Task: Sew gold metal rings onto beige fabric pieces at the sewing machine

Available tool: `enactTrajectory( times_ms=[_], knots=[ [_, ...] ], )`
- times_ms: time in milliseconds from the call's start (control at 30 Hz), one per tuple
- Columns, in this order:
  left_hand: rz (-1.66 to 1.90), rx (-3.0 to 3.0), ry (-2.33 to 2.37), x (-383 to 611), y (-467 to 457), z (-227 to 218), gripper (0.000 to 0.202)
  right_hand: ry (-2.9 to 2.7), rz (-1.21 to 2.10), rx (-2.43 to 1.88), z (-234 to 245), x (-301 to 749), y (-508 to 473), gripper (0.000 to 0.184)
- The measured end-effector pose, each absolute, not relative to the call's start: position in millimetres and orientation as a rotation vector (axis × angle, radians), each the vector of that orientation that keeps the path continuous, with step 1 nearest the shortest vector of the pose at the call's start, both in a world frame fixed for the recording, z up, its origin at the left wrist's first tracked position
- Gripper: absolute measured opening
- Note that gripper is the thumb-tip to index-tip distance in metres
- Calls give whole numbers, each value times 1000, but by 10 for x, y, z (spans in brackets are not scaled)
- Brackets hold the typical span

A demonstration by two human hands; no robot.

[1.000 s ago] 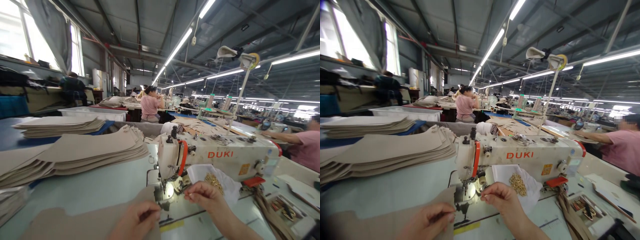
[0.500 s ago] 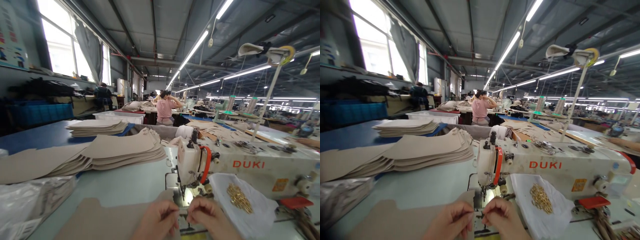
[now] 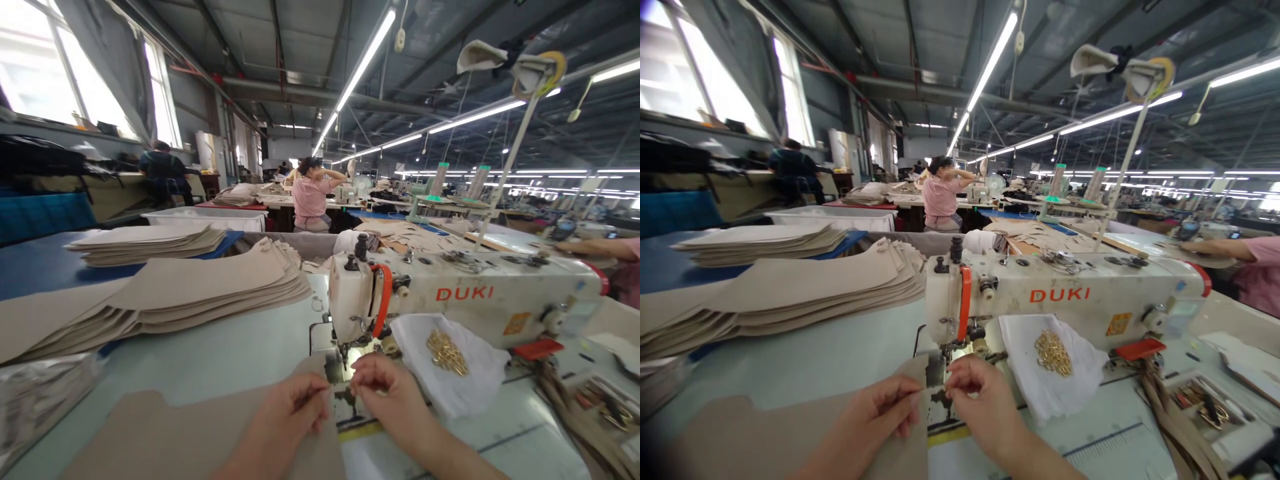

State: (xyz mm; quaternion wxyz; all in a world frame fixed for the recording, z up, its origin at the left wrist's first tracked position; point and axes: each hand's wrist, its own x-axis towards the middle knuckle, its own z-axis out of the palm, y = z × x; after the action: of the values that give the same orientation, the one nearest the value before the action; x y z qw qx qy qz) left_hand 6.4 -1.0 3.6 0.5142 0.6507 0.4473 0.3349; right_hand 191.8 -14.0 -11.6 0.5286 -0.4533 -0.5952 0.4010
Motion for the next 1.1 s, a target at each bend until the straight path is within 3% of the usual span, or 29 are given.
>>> enactTrajectory(
  times_ms=[233,500,700,900,1000,1100],
  knots=[
    [747,1818,1190,38,-20,58,25,-1732,474,-1121,-95,1945,-238,39],
    [724,1950,1220,35,-50,84,24,-1885,274,-1082,-83,1922,-274,40],
    [689,2000,1151,2,-43,85,23,-1708,604,-1134,-113,1908,-263,34],
    [643,1829,1052,0,-42,54,19,-1533,1115,-1085,-262,1957,-164,5],
    [641,1585,996,22,-34,25,14,-1490,1190,-1034,-396,1983,-89,14],
    [627,1394,954,34,-27,22,23,-1449,1287,-1024,-467,1993,-59,28]
  ],
)
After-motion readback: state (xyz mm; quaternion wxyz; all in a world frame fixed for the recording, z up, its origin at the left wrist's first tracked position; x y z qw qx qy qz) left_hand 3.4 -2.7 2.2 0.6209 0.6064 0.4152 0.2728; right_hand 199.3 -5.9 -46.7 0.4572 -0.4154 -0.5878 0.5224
